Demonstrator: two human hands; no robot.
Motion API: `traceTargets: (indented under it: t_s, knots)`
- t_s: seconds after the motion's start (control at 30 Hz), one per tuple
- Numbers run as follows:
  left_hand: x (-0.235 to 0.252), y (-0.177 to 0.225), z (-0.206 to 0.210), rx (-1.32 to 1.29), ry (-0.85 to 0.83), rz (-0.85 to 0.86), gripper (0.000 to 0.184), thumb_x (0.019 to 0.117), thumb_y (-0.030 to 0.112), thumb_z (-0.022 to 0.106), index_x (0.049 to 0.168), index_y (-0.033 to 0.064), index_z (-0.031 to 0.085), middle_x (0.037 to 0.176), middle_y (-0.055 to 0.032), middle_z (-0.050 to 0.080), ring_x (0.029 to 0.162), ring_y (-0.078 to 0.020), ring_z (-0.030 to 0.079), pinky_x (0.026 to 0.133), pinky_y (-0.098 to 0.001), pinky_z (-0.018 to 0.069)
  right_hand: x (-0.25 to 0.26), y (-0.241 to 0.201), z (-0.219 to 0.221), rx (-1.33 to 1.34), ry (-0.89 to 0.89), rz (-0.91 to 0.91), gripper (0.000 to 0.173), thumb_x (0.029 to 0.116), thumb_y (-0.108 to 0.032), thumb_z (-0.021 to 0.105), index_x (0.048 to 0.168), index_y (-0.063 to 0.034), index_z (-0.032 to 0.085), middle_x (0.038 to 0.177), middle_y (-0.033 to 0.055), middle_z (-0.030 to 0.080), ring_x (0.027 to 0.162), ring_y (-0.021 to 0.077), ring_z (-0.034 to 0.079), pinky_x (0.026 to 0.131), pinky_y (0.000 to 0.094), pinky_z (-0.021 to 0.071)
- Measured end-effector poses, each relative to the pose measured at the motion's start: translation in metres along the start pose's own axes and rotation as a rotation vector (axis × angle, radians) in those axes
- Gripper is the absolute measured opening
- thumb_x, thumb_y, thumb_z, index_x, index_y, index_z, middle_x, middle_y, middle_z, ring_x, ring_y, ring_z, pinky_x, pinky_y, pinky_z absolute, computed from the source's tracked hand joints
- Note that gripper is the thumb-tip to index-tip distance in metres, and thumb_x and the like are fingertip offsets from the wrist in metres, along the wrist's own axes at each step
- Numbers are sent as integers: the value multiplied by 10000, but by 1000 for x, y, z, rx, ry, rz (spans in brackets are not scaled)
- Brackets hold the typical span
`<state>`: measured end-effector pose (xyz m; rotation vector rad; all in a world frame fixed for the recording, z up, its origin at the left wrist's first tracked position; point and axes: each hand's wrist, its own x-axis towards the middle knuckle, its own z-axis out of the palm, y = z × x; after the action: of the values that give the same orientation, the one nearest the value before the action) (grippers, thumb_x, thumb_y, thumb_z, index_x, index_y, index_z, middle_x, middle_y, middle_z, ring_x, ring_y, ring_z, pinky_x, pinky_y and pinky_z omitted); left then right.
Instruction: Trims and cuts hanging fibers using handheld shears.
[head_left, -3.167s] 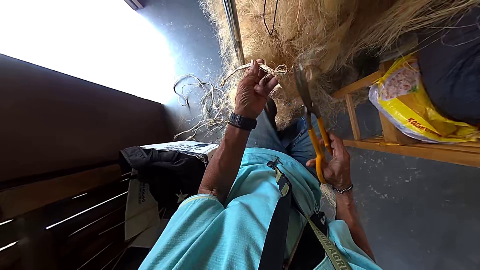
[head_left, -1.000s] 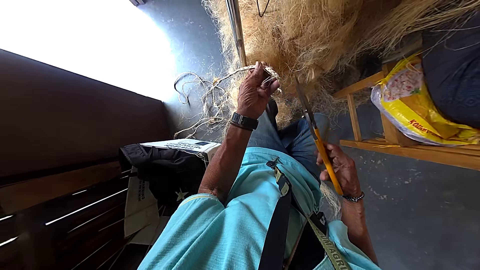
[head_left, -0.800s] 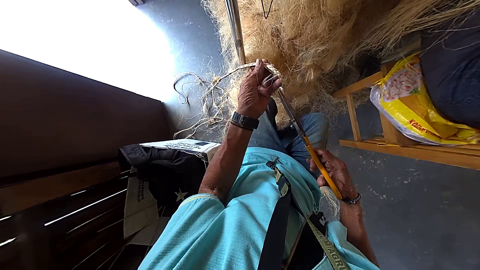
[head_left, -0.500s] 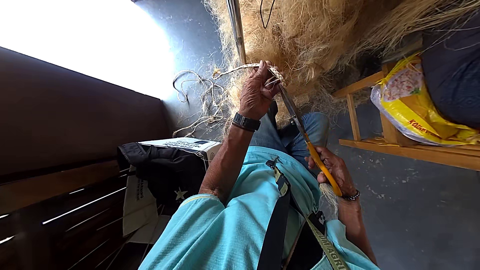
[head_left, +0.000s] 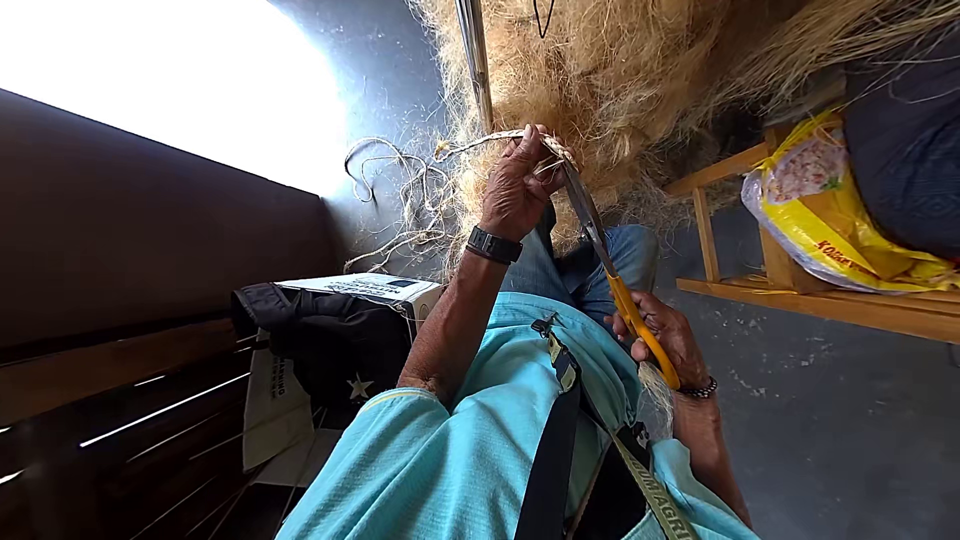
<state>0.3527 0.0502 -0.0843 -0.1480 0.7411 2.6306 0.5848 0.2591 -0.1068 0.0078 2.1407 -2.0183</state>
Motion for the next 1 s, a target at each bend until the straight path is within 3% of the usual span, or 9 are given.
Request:
traceTargets:
  t_s: [0.17,0.7,1.0]
  knots:
    - [0,2,1,37,-3,3,199,1106,192,395,1068,100,567,904,-75,692,819,-186,708,766,-349,615,-2,0,2,82,2,17,859,803,-607,786,1330,36,571,878,-15,706,767,117,693,745,330,626]
    - [2,3,1,67,23,3,152,1091,178,437,1038,115,564,893,-83,698,823,-222,716,788,-411,620,-3,-3,0,82,9,29,827,797,-592,800,1322,9,581,857,-45,697,750,90,685,734,299,620]
    - [4,3,2,69,15,-5,143,1088,162,436,1032,111,558,894,-87,698,827,-228,721,787,-415,622,-4,-1,3,139,40,39,723,775,-474,862,1293,-33,620,823,-78,707,709,73,693,705,287,629]
